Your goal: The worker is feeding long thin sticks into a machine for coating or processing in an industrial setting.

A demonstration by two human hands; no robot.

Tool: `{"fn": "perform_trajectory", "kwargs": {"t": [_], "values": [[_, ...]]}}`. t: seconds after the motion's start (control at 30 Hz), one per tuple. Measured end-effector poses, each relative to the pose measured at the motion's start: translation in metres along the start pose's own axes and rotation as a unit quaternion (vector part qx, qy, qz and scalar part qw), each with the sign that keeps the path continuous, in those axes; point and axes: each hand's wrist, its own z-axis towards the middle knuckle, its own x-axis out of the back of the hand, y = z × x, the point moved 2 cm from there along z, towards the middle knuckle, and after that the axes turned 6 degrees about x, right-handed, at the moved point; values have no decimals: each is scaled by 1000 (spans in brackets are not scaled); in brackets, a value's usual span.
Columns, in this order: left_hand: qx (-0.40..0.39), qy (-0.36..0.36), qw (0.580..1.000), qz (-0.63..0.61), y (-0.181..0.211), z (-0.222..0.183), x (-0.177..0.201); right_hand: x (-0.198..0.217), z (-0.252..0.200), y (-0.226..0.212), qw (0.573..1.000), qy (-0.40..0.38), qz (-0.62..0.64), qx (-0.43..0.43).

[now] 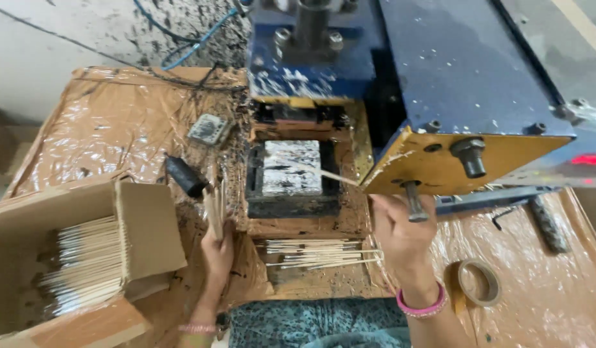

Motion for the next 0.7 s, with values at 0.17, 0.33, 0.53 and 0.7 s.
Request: {"fn": "perform_trajectory", "kwargs": {"t": [0.17,0.33,0.53,0.7], "values": [[-35,-5,998,-42,-22,-56,37,54,-33,56,987,41,-74,-140],[-190,-37,911,364,-3,-51,8,30,-32,9,983,-13,51,-178],[-172,-273,946,-17,95,-11,-6,-18,-10,-34,867,-155,456,-126],[-6,-93,987,-132,128,55,12,-32,57,-58,925,-176,335,-23]]}}
